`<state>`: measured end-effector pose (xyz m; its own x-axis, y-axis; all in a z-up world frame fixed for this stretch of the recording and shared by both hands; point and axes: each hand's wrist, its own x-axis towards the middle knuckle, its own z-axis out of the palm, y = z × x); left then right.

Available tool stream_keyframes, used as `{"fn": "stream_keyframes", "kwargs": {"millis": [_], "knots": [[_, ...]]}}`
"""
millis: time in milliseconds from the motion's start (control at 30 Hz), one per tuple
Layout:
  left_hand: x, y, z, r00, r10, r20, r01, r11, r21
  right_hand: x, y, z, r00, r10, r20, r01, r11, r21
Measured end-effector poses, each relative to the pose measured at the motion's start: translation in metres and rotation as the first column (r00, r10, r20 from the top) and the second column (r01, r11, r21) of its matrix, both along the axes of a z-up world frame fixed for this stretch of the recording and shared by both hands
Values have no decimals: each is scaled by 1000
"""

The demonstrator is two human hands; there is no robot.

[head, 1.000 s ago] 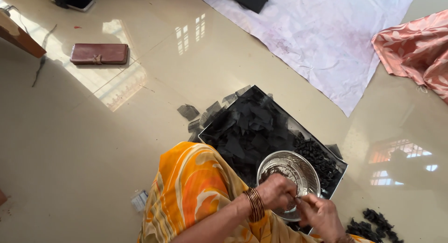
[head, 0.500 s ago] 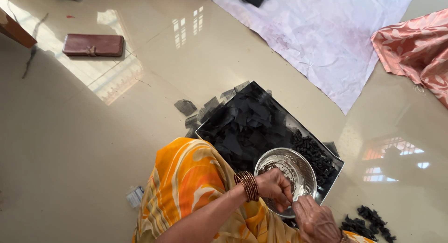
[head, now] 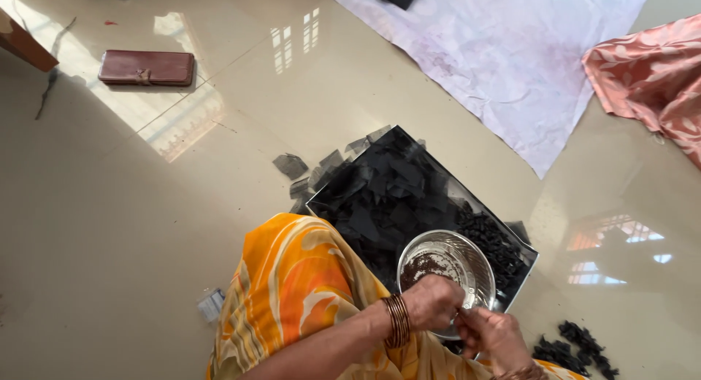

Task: Rolling and assembling small pieces of black mesh material by hand.

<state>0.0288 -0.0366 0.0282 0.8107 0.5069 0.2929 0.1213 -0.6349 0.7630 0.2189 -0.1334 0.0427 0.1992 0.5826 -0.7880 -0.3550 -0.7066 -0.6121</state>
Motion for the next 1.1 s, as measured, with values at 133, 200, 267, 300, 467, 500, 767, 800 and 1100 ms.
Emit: {"fn": "stream_keyframes", "kwargs": {"millis": [133, 200, 267, 300, 467, 500, 767, 800, 1100], "knots": [[-3, 16, -19, 985, -107, 133, 166, 791, -589, -25, -6, 39, 447, 325, 834, -534, 844, -43], [6, 26, -45, 940, -152, 306, 341, 399, -851, -19, -9, 38, -165, -136, 977, -939, 324, -114], [2, 29, -40, 915, -163, 368, 402, 311, -862, -13, -10, 34, -217, -172, 961, -953, 251, -170], [-1, 30, -39, 889, -167, 426, 455, 220, -863, -10, -9, 31, -260, -213, 942, -958, 175, -225], [-2, 33, -32, 916, -232, 327, 392, 350, -851, -1, -7, 14, -301, -143, 943, -946, 170, -276], [-1, 33, -32, 932, -263, 251, 355, 503, -788, -6, -6, 18, -256, -68, 964, -953, 186, -240], [-11, -2, -24, 986, -109, 126, 111, 994, -7, 19, 5, -31, 960, 279, 27, -277, 959, -63], [-12, -4, -20, 989, -118, 87, 115, 993, 37, 20, 1, -34, 980, 148, -134, -158, 985, -70], [-17, -26, 16, 987, -107, 121, 72, 962, 264, 41, -25, -54, 951, -104, -290, 90, 994, -61]]}}
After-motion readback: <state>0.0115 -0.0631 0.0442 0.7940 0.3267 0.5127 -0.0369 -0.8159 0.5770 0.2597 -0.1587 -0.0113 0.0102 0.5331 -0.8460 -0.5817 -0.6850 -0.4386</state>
